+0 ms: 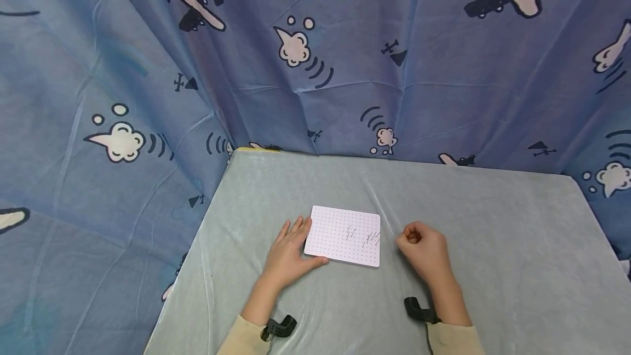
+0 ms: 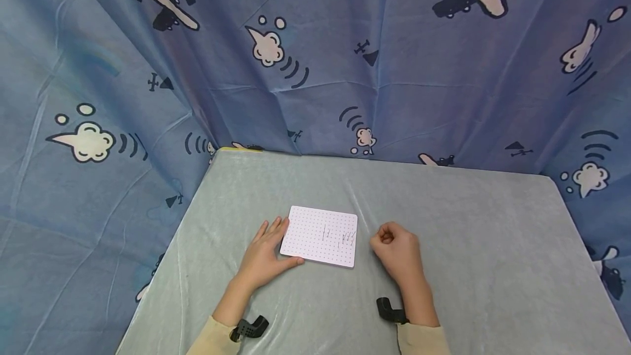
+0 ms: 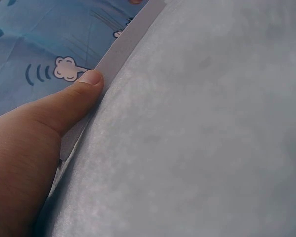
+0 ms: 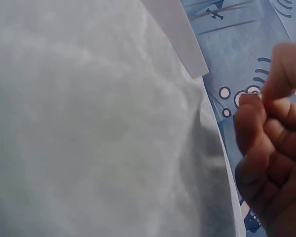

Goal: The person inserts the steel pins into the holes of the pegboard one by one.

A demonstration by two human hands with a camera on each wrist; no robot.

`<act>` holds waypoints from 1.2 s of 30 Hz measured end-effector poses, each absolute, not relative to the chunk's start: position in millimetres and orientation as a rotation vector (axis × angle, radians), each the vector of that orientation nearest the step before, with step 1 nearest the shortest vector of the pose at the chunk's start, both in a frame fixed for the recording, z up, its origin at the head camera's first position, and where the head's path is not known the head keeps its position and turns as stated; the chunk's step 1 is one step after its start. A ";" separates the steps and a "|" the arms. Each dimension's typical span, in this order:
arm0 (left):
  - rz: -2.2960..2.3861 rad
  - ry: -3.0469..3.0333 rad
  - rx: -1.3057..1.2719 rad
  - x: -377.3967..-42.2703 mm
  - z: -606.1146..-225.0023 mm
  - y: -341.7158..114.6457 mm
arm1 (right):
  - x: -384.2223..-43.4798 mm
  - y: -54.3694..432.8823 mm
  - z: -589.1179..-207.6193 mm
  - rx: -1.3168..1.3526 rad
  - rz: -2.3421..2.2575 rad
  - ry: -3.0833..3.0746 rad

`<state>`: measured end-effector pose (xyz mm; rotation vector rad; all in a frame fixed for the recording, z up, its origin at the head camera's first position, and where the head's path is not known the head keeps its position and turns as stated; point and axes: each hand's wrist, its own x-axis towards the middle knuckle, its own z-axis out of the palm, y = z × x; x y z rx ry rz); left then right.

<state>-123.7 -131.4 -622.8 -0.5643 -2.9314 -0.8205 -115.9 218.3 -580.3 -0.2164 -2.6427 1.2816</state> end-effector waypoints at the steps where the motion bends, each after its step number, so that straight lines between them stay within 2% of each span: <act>1: -0.820 -2.927 -0.568 -123.6 -623.0 -131.4 | -115.6 217.2 -580.7 -0.191 1.322 -2.619; 13: -0.831 -2.929 -0.574 -123.9 -622.3 -131.7 | -112.4 208.2 -579.9 0.095 1.646 -2.510; 21: -0.829 -2.957 -0.561 -124.0 -620.2 -131.5 | -112.4 207.2 -585.7 0.309 1.674 -2.538; 36: -0.831 -2.954 -0.562 -124.1 -622.1 -131.5 | -112.4 205.4 -587.9 0.364 1.607 -2.605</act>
